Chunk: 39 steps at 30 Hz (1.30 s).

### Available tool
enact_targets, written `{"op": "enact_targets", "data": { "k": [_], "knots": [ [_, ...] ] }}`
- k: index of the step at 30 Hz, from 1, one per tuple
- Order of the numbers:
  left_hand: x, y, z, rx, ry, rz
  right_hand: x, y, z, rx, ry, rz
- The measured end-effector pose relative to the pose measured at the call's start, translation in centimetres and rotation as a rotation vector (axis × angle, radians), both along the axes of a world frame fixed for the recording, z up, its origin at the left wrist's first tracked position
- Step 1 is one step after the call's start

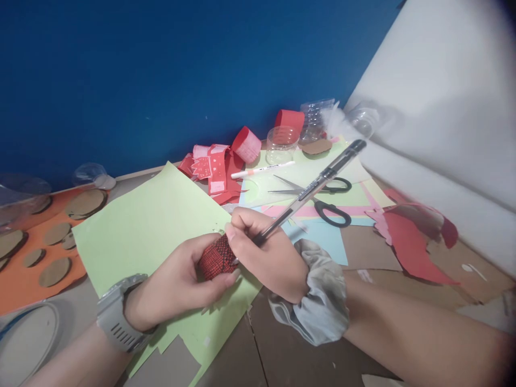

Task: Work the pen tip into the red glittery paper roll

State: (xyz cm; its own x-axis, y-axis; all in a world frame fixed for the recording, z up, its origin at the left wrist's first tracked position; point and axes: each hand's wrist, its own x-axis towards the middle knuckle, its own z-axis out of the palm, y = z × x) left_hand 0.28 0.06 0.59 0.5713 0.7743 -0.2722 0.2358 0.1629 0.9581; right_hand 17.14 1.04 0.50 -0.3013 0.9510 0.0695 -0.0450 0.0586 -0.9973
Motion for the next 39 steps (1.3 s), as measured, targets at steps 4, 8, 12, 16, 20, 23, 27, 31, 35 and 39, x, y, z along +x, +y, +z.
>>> {"op": "enact_targets", "data": {
  "k": [4,8,12,16,20,23,27,31,35,39],
  "knots": [
    [-0.01,0.01,0.01,-0.003,0.005,-0.004,-0.04,0.04,-0.03,0.025,-0.003,0.004],
    [0.03,0.06,-0.03,-0.016,0.004,-0.004,0.0,0.08,-0.11,0.043,0.005,-0.005],
    [0.05,0.1,-0.04,-0.006,0.001,-0.004,0.09,0.08,-0.03,0.031,0.008,0.008],
    [-0.07,0.07,-0.17,0.002,0.008,-0.012,0.12,0.08,0.04,0.034,0.039,0.01],
    [-0.27,0.06,-0.28,0.01,0.035,-0.005,0.17,-0.03,-0.1,0.061,0.044,0.03],
    [-0.3,0.09,-0.27,-0.011,0.021,-0.011,0.31,-0.1,-0.23,0.079,0.046,0.048],
    [-0.24,0.15,-0.25,-0.016,0.018,-0.016,0.34,-0.08,-0.2,0.062,0.045,0.042],
    [-0.19,0.23,-0.2,-0.019,0.029,-0.017,0.19,-0.08,-0.23,0.07,0.054,0.04],
    [-0.15,0.25,-0.2,0.003,0.029,-0.018,0.16,-0.11,-0.33,0.048,0.037,0.03],
    [-0.12,0.23,-0.19,0.0,0.011,-0.022,0.23,-0.06,-0.24,0.039,0.013,0.035]
  ]
}}
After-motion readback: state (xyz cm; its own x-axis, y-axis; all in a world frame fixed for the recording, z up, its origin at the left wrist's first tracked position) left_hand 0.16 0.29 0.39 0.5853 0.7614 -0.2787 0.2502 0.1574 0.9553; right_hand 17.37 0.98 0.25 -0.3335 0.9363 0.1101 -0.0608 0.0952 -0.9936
